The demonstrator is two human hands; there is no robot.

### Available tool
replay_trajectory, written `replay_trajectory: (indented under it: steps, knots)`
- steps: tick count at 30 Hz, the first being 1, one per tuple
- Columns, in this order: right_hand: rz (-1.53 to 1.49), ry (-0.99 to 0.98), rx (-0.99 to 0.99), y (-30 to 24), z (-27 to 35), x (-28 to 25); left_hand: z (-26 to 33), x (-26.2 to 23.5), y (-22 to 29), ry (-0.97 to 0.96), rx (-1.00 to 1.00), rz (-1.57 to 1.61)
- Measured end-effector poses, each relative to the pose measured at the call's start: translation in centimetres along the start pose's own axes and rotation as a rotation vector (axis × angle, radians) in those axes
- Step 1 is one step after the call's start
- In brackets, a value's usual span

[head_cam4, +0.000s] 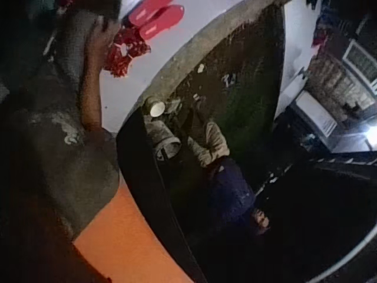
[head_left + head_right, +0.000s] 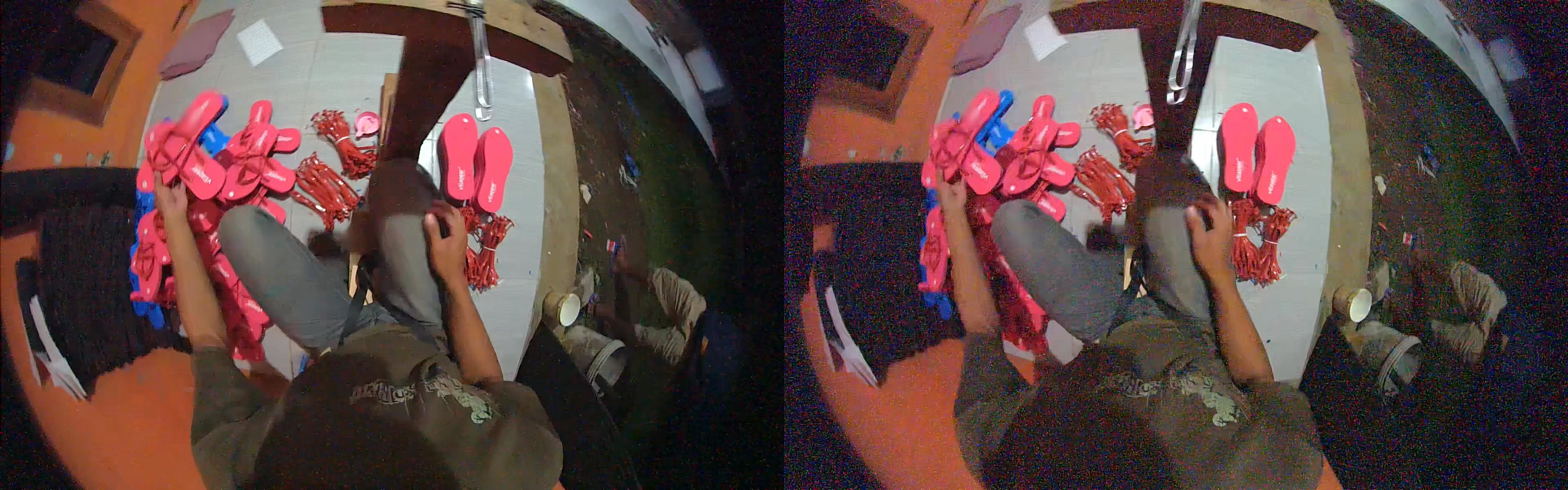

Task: The person assembles flip-flops by using a wooden jig to pull the rubber straps through the holes in the soles.

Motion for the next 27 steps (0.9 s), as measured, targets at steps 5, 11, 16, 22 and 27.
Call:
replay_trajectory:
  steps: [5,11,16,22,27]
  knots:
    - [0.266,0.197,0.227,12.6,-9.2,0.3,-3.9,-10.1,-5.2,0.239,-0.160,0.027]
    - [0.746,0.040,0.543,16.5,-13.5,-0.4,3.6,-3.5,-1.6,0.152,0.024,-0.295]
    - [0.211,0.255,0.432,16.8,-12.2,-3.3,22.5,16.9,-0.8,-0.300,0.279,-0.698]
    - [0.014,-0.069,0.177,-3.5,1.4,-4.3,32.2,30.5,-15.4,-0.744,0.008,-0.549]
    - [-0.472,-0.087,0.208,-8.0,1.2,-3.7,32.7,31.1,-12.7,-0.834,-0.227,-0.669]
Point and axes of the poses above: each hand's wrist, its own z-axis away from the middle knuckle, its own x-axis out of the palm, y = z × x, the point moved 6 cm from there along -z, towards the middle knuckle, and after that the axes turned 7 degrees about -y, right-handed, at the moved point
